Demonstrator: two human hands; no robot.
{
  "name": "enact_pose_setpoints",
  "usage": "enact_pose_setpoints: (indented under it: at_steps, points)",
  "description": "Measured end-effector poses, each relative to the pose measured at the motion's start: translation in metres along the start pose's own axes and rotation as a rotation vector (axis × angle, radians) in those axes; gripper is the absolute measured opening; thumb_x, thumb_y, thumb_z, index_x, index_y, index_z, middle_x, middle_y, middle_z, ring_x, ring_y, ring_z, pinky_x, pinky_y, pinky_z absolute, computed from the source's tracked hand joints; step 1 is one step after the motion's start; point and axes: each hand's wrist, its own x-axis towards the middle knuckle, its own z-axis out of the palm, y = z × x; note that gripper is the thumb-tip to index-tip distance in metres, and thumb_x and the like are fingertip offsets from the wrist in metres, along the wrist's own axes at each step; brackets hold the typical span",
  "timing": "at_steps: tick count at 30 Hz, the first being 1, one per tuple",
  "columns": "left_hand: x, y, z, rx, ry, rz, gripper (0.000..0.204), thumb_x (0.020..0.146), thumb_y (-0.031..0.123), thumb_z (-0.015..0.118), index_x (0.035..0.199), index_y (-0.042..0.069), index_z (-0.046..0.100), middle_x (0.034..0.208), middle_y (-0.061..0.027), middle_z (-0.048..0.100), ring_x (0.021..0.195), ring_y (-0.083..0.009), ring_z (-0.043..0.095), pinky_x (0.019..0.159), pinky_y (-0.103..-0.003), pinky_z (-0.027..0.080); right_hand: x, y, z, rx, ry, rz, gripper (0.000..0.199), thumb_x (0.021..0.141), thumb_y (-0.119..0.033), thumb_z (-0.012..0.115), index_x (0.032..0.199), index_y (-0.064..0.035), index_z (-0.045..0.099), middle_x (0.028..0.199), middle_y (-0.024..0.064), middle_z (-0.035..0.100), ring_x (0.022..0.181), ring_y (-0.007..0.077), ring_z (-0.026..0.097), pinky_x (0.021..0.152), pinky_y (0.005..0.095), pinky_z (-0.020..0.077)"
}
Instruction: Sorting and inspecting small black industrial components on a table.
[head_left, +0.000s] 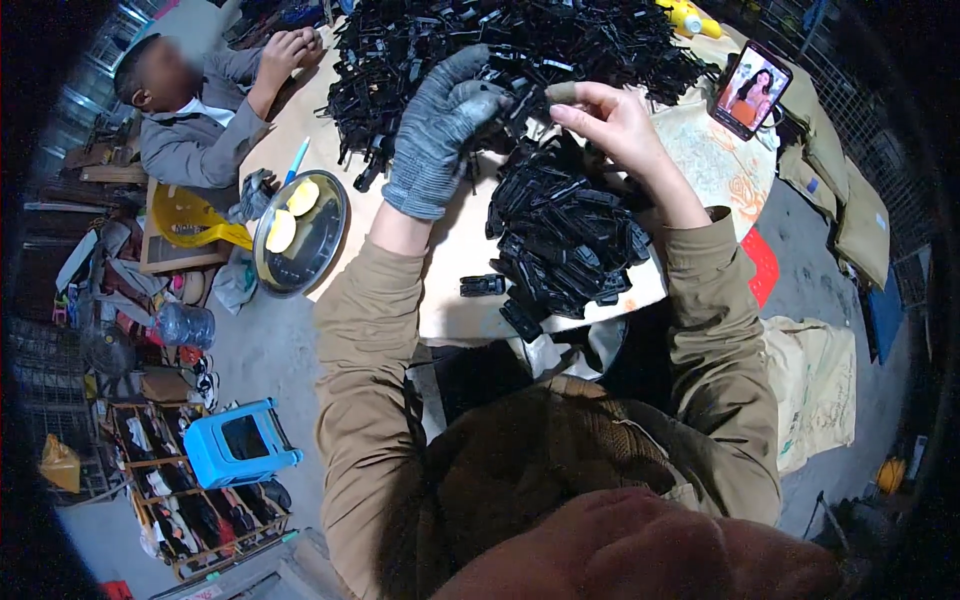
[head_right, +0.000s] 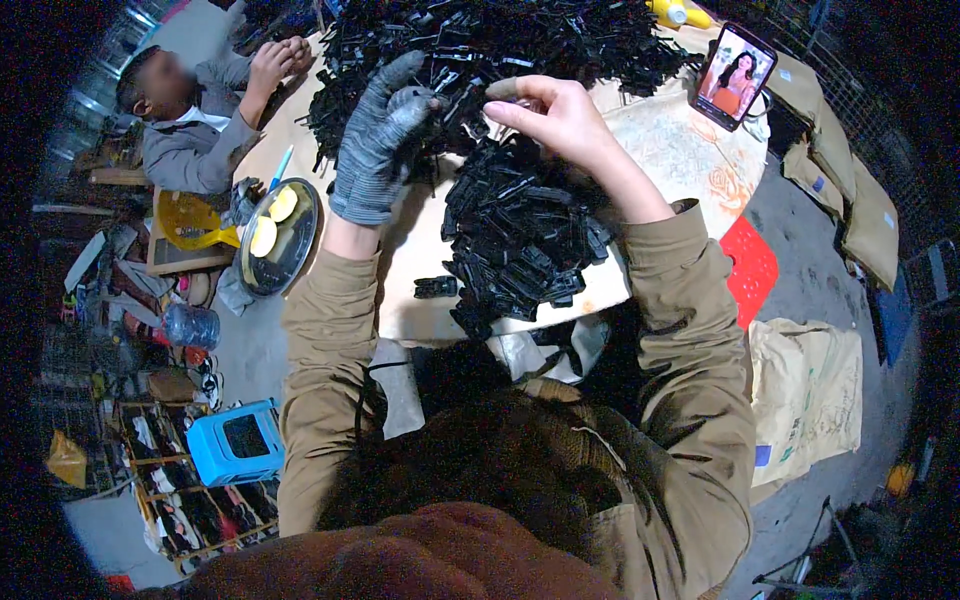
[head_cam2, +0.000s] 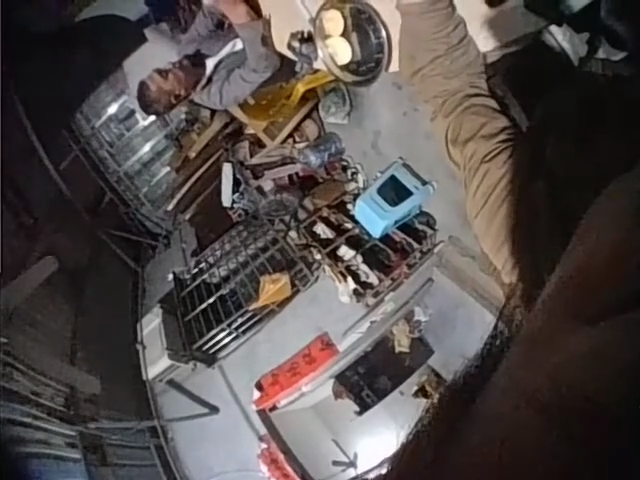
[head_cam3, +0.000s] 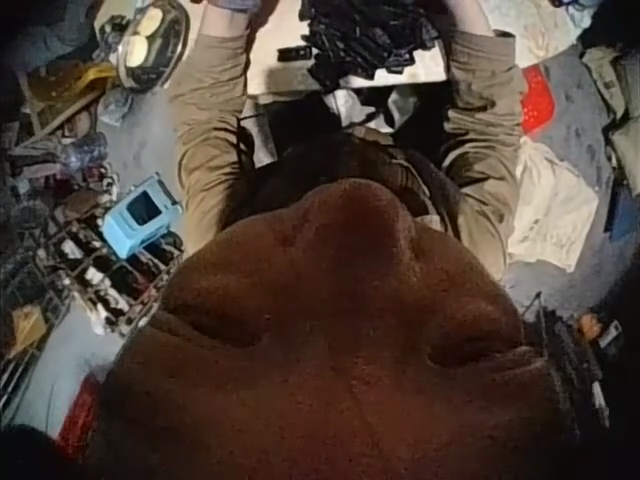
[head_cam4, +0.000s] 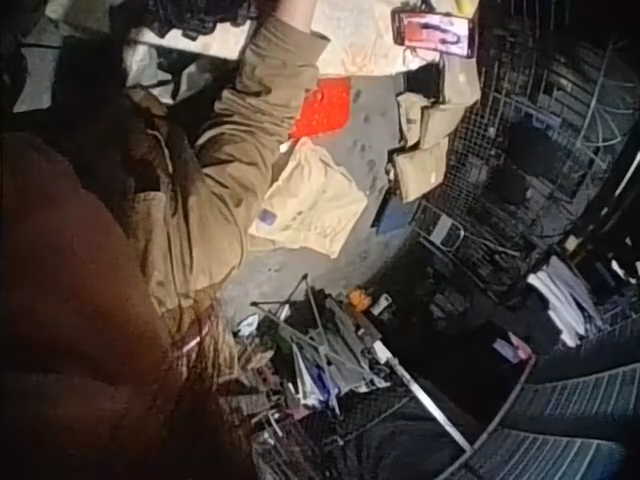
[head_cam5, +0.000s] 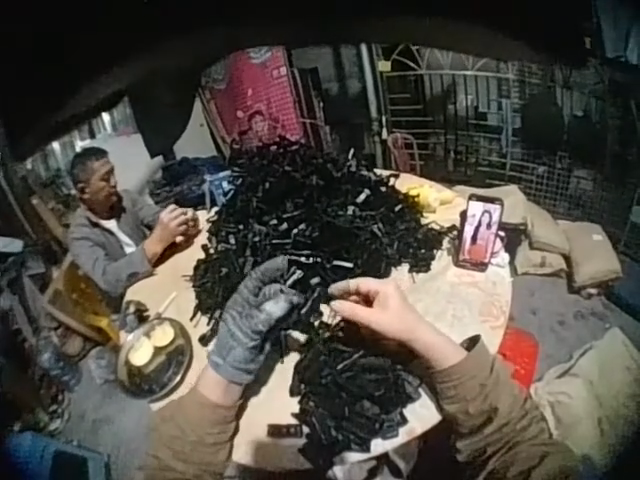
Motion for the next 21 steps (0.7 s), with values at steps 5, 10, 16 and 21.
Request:
enact_pose_setpoints:
  at_steps: [5, 10, 16, 21]
  points:
    - [-0.006, 0.001, 0.010, -0.106, -0.068, -0.082, 0.045, 0.075, 0.005, 0.060, 0.116, 0.000, 0.044, 0.082, -0.0034, 0.061, 0.075, -0.0094, 0.057, 0.069, -0.019, 0.046, -0.003, -0.009, 0.002, 0.242, -0.080, 0.046, 0.020, 0.079, -0.017, 0.062, 0.095, -0.0056, 0.063, 0.059, -0.0097, 0.046, 0.047, -0.0008, 0.033, 0.042, 0.0163, 0.0214]
    - [-0.012, 0.002, 0.023, -0.214, -0.107, -0.184, 0.043, 0.073, 0.008, 0.063, 0.113, 0.002, 0.048, 0.094, -0.0042, 0.059, 0.083, -0.0110, 0.055, 0.073, -0.021, 0.045, -0.006, -0.017, -0.001, 0.350, -0.142, 0.045, 0.024, 0.076, -0.016, 0.066, 0.096, -0.0032, 0.064, 0.075, -0.0044, 0.059, 0.065, 0.0012, 0.048, 0.057, 0.0162, 0.0379]
    - [-0.013, -0.001, 0.019, -0.120, -0.177, -0.262, 0.032, 0.074, 0.014, 0.065, 0.103, 0.005, 0.055, 0.094, -0.0043, 0.058, 0.084, -0.0130, 0.056, 0.076, -0.023, 0.046, -0.005, -0.011, -0.001, 0.300, -0.190, -0.031, 0.024, 0.076, -0.013, 0.066, 0.098, -0.0040, 0.064, 0.076, -0.0051, 0.058, 0.065, 0.0011, 0.046, 0.057, 0.0160, 0.0373]
    - [-0.017, -0.005, 0.014, -0.152, -0.254, -0.303, 0.025, 0.075, 0.019, 0.065, 0.095, 0.005, 0.058, 0.089, -0.0024, 0.059, 0.079, -0.0113, 0.056, 0.073, -0.023, 0.045, -0.009, -0.019, 0.003, 0.316, -0.190, -0.093, 0.024, 0.079, -0.012, 0.060, 0.101, -0.0022, 0.061, 0.077, -0.0025, 0.059, 0.069, 0.0032, 0.050, 0.060, 0.0174, 0.0407]
